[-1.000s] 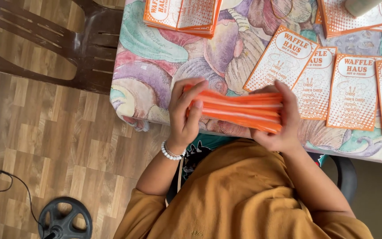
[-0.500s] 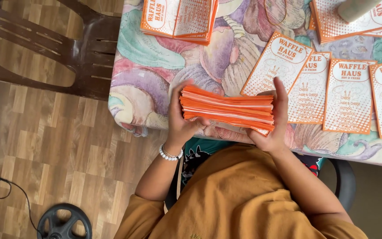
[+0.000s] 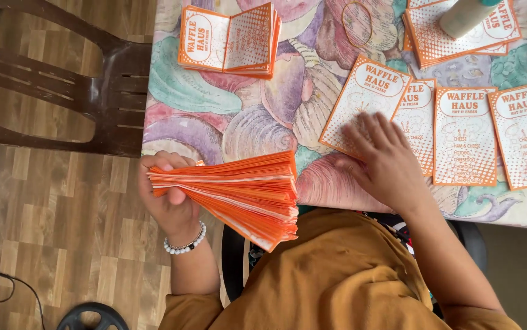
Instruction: Folding and organizing stacks of printed paper bags on a table.
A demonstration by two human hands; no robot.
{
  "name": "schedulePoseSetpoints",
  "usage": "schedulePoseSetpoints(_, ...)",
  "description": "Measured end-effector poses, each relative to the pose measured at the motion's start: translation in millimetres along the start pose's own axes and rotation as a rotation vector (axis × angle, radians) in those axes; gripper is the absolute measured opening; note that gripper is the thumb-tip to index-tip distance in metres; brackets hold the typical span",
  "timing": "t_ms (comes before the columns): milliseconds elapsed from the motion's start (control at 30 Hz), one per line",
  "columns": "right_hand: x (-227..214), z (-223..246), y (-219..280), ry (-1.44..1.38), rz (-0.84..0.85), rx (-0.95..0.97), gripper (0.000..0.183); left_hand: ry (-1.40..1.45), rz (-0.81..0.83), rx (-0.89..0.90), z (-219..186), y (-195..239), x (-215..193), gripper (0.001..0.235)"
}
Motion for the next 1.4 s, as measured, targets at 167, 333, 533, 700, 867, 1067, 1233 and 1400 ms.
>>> schedulePoseSetpoints(167,1,-9,13,-0.071,0.057,-0.041,0.049,-0.022,0.031,0.082,11,-3,7,0.071)
schedulePoseSetpoints(333,-57,17,4,-0.822,-0.072,-0.138,0.151,-0.26,0.203,0.234,17,1,73,0.055)
schedulePoseSetpoints(533,-23,44,-28,-1.157,-0.185,-0.166,0.136,-0.174,0.084,0.064,58,3,55,0.063)
schedulePoseSetpoints(700,30,24,-26,-1.261,-0.226,0.014,0.127,-0.165,0.166,-0.064,72,9,66,0.079)
schedulePoseSetpoints(867,44,23,-21,-1.304,-0.214,0.103,0.109,-0.207,0.229,-0.159,74,12,65,0.092)
schedulePoseSetpoints(1067,27,24,-25,-1.246,-0.085,0.102,0.094,-0.27,0.136,-0.161,94,20,34,0.056)
schedulePoseSetpoints(1233,7,8,-35,-1.315,0.092,0.227,0.105,-0.473,0.091,-0.203,81,-5,48,0.053)
schedulePoseSetpoints(1400,6,-83,-87,-1.198,0.193,0.707,0.087,-0.771,0.269,-0.47,122,-100,152,0.053)
Point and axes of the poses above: each hand's wrist, its own y-axis away from the middle knuckle, its own x-axis out of the palm, z = x × y, the point moved 9 cm from there along -y, towards the middle knuckle, and after that the axes turned 15 degrees about y, right-handed, at the moved point
